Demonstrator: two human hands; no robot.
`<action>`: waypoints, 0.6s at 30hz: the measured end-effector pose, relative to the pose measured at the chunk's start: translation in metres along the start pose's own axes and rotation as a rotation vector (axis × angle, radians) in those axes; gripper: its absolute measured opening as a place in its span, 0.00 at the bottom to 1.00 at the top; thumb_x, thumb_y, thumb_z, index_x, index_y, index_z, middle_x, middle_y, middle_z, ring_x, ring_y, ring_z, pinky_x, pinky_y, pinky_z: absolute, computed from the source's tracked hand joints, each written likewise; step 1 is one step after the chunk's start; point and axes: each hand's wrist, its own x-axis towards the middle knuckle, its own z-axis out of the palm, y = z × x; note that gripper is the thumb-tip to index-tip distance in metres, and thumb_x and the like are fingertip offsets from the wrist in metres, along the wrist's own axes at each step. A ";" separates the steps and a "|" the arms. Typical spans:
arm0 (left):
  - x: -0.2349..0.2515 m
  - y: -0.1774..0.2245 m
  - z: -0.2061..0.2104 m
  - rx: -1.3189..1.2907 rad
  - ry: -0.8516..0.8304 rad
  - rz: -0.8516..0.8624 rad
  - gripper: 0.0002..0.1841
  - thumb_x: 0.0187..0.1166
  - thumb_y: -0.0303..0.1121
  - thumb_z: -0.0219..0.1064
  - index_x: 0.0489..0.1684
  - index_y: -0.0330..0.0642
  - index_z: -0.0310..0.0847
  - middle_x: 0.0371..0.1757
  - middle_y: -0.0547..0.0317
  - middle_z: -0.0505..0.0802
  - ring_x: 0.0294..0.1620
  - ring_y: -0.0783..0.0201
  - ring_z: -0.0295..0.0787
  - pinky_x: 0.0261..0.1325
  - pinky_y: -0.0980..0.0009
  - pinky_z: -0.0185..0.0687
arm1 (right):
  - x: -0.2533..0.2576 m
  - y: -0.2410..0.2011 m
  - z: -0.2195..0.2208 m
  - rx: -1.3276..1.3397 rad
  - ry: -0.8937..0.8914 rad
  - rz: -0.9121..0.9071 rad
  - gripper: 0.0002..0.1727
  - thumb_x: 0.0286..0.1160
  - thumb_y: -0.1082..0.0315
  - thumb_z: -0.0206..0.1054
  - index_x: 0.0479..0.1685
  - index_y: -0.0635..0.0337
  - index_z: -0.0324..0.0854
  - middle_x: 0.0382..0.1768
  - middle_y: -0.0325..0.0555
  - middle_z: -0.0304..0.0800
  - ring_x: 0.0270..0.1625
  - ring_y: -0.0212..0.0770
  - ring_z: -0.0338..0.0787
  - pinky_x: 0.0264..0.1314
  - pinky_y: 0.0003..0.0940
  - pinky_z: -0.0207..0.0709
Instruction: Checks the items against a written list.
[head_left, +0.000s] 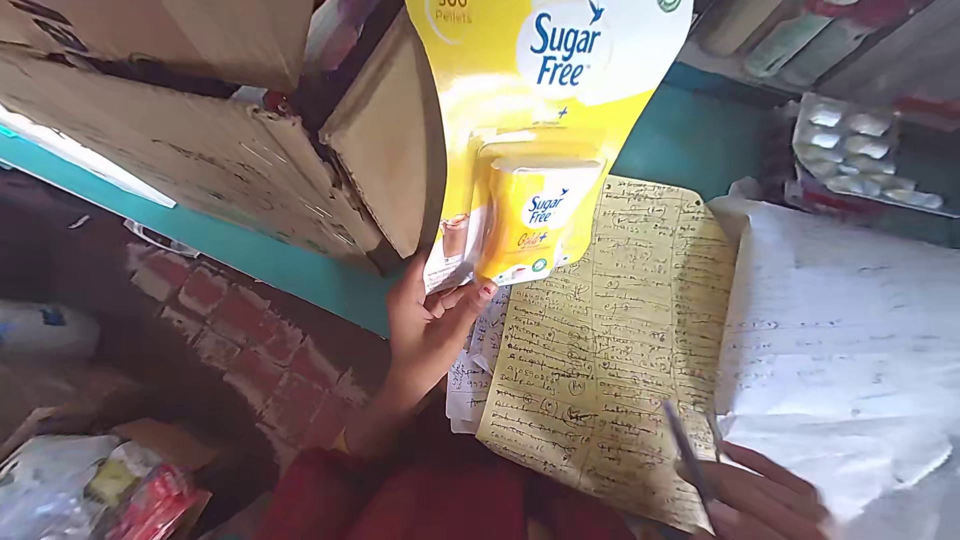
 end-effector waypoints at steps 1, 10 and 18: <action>0.000 0.000 0.000 0.000 0.003 -0.002 0.22 0.72 0.20 0.72 0.66 0.39 0.74 0.55 0.76 0.92 0.54 0.77 0.92 0.61 0.73 0.92 | 0.000 0.002 0.007 0.022 0.002 0.000 0.08 0.88 0.59 0.56 0.46 0.53 0.72 0.45 0.45 0.84 0.52 0.38 0.87 0.70 0.33 0.75; -0.001 0.001 0.000 0.042 0.003 -0.005 0.22 0.71 0.19 0.71 0.65 0.34 0.74 0.56 0.74 0.92 0.55 0.78 0.91 0.62 0.72 0.91 | 0.003 0.020 0.035 0.044 -0.027 -0.021 0.06 0.85 0.63 0.59 0.45 0.55 0.77 0.43 0.47 0.91 0.41 0.35 0.89 0.41 0.20 0.78; -0.002 0.002 0.001 0.060 0.019 -0.009 0.22 0.71 0.19 0.71 0.65 0.34 0.73 0.55 0.74 0.91 0.55 0.78 0.92 0.61 0.73 0.92 | 0.000 0.022 0.036 0.062 -0.027 -0.014 0.08 0.85 0.60 0.59 0.44 0.54 0.78 0.41 0.44 0.93 0.36 0.36 0.85 0.36 0.22 0.74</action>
